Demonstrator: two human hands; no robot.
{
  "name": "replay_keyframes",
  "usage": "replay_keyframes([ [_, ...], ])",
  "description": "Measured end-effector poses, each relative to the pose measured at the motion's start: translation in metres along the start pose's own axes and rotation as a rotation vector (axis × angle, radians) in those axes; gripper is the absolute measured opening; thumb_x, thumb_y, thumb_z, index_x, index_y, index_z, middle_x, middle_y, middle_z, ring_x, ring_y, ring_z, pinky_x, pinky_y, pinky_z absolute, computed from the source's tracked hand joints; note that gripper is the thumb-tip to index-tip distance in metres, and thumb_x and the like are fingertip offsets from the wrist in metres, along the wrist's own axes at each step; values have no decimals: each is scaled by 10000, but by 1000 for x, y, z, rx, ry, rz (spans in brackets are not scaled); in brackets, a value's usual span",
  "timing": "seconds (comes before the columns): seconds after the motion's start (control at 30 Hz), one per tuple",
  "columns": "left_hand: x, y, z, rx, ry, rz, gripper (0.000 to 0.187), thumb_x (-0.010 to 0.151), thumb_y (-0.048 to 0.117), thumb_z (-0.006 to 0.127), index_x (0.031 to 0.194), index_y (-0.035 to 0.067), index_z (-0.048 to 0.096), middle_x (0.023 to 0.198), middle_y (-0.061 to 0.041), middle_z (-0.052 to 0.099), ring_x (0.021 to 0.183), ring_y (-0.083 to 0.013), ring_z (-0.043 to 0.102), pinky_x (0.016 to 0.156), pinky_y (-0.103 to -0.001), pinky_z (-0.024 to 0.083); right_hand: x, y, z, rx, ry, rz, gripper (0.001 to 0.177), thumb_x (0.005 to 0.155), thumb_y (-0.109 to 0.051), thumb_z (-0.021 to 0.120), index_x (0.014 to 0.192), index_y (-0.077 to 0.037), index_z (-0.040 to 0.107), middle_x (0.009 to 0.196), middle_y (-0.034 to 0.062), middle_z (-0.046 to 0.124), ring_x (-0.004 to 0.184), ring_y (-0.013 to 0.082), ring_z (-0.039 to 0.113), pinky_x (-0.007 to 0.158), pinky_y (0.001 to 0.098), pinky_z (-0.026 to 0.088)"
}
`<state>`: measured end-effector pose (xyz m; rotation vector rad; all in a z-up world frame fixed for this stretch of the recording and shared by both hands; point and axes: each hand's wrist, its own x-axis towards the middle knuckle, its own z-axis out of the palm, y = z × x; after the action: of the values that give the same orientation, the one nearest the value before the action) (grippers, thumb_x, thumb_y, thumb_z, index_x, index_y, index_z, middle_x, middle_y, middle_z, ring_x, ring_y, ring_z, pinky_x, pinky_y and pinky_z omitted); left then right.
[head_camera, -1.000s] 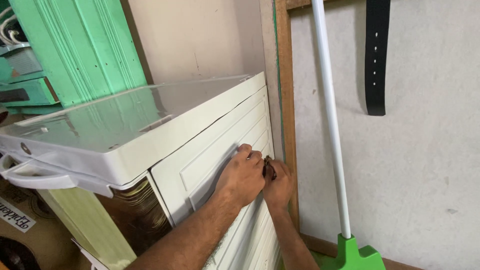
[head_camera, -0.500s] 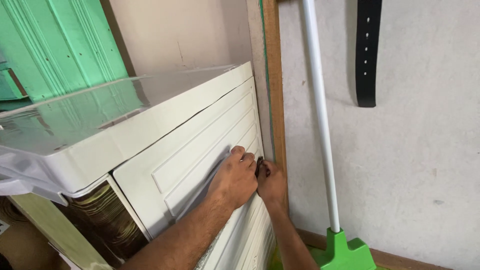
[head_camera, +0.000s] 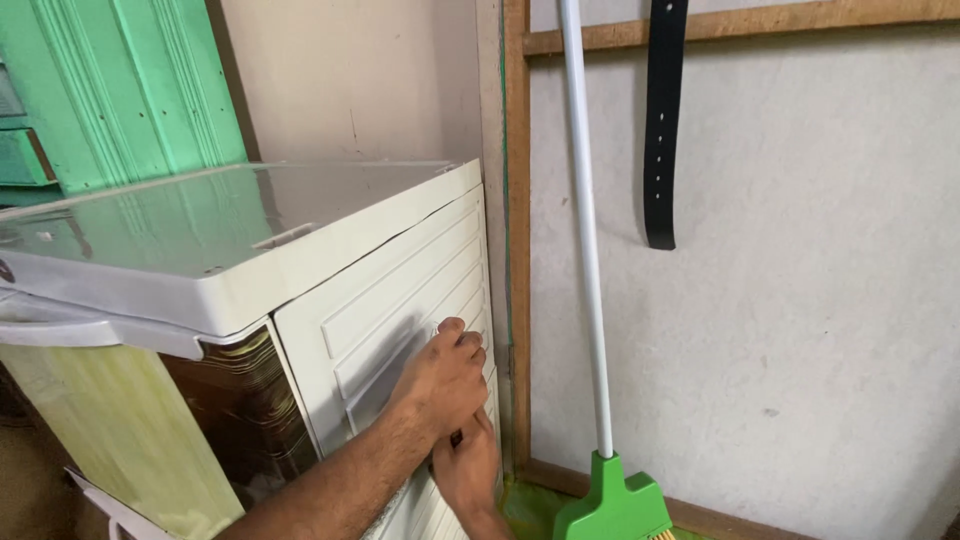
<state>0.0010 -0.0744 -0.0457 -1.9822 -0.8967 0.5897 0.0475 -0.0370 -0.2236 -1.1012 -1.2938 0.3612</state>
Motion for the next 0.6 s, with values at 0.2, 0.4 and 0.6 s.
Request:
replay_keyframes([
  [0.2, -24, -2, -16, 25, -74, 53, 219, 955, 319, 712, 995, 122, 799, 1135, -30, 675, 1176, -195, 543, 1126, -467, 310, -53, -37, -9, 45, -67, -66, 219, 799, -47, 717, 1011, 8, 735, 958, 168, 691, 860, 353, 711, 744, 430, 564],
  [0.4, -50, -14, -27, -42, -50, 0, 200, 995, 279, 661, 997, 128, 793, 1126, -42, 684, 1193, -200, 543, 1146, -467, 302, -77, -33, -24, 135, -191, -247, 171, 831, -86, 740, 980, -9, 769, 997, 163, 746, 927, 320, 750, 832, 378, 588],
  [0.6, -84, -22, -35, -60, -27, -1, 272, 939, 342, 685, 1033, 105, 781, 1181, -58, 682, 1247, -222, 521, 1124, -447, 314, -47, -101, -44, 210, 25, 86, 266, 931, -156, 635, 1167, -34, 652, 1025, 140, 666, 883, 322, 677, 806, 382, 547],
])
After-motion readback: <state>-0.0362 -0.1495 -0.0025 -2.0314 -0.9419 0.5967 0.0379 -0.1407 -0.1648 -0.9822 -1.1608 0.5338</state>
